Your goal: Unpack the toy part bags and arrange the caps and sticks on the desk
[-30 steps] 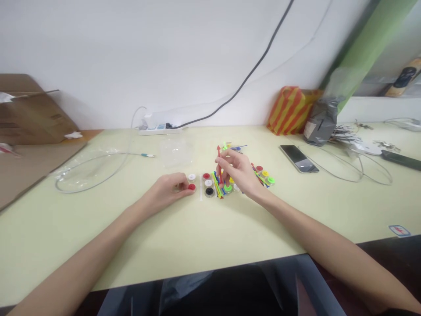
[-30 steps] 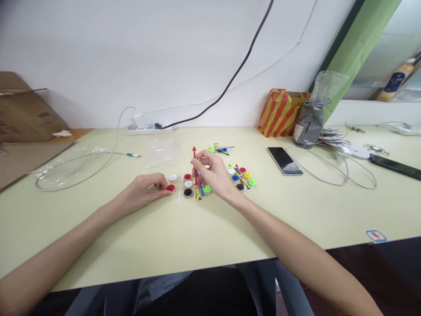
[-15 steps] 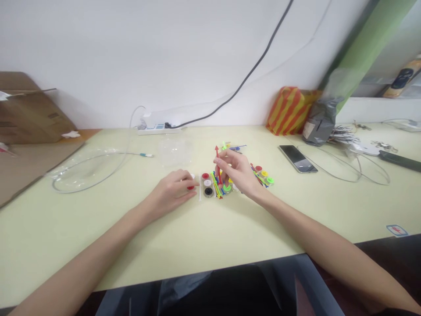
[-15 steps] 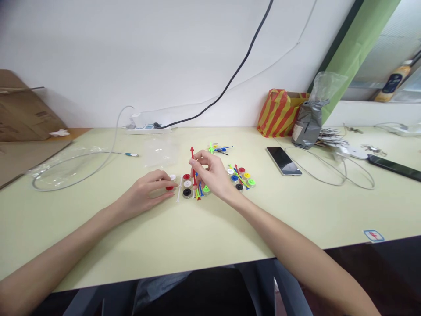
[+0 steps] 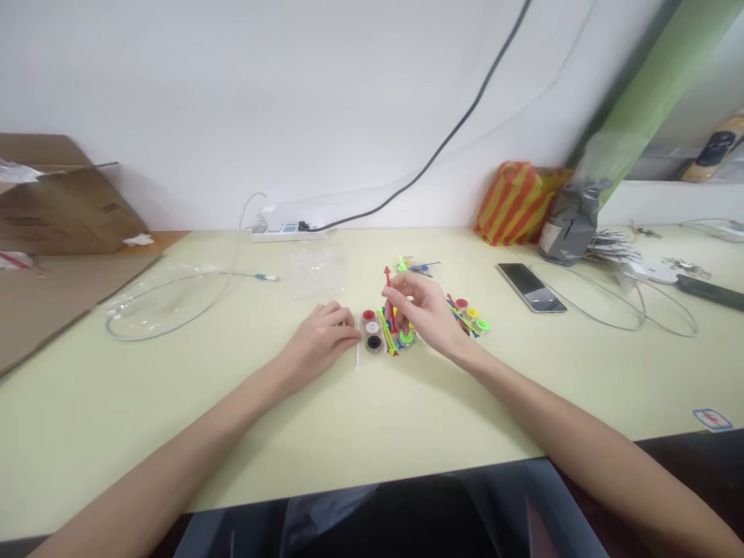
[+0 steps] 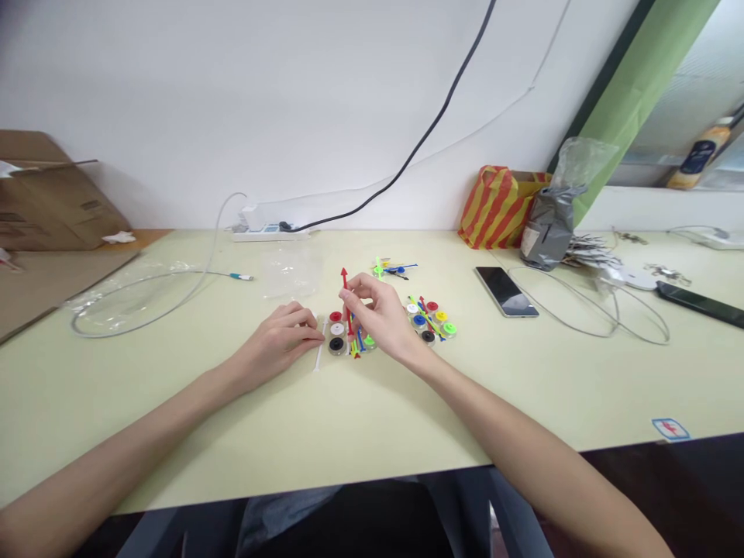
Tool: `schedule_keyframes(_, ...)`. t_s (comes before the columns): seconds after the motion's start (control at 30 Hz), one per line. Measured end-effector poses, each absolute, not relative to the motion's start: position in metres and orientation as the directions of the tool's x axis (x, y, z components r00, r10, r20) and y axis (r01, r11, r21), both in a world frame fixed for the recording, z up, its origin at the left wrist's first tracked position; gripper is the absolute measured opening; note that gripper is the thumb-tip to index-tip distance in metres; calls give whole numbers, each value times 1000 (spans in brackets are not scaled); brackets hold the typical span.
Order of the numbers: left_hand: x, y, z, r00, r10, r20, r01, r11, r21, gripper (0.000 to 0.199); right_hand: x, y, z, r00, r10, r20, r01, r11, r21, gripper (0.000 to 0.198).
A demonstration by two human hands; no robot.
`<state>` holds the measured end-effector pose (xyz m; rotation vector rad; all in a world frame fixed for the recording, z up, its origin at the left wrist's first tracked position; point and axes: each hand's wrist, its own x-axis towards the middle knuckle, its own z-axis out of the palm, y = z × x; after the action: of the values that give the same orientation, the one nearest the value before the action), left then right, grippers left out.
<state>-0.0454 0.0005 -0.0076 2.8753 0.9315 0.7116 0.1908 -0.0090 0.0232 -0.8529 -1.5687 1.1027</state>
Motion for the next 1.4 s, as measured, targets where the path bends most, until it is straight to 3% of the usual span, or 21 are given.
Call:
schedule_keyframes(0.3, -41, -18, 2, 778, 535, 329, 503, -845, 183, 21, 190, -13, 29, -230, 914, 335, 21, 349, -937, 39)
schedule_keyframes(0.47, -55, -14, 19, 706, 561, 432, 479, -828, 292, 16, 192, -10, 26, -224, 913, 342, 17, 355, -935, 36)
schedule_keyframes(0.57, -80, 4, 23, 612, 610, 503, 557, -784, 273, 15, 193, -12, 27, -226, 911, 345, 23, 359, -933, 35)
schedule_keyframes(0.67, -105, 19, 17, 609, 697, 378, 645, -713, 276, 17, 192, -14, 30, -216, 916, 339, 29, 353, -935, 37)
schedule_keyframes(0.8, -108, 18, 11, 642, 748, 169, 658, -650, 381, 23, 191, -16, 33, -222, 916, 333, 22, 347, -938, 37)
schedule_keyframes(0.9, -92, 9, 13, 605, 766, 217, 644, -631, 431, 24, 192, -15, 33, -215, 912, 350, 28, 364, -931, 36)
schedule_keyframes(1.03, -74, 5, 10, 615, 746, 255, 642, -662, 387, 54, 193, -15, 32, -211, 909, 358, 46, 376, -926, 37)
schedule_keyframes(1.17, -70, 12, 1, 652, 707, 275, 622, -706, 340, 39, 192, -15, 33, -206, 909, 362, 46, 378, -925, 39)
schedule_keyframes(1.4, -58, 17, -5, 642, 697, 319, 570, -713, 409, 32, 199, -12, 40, -175, 908, 380, 6, 387, -922, 42)
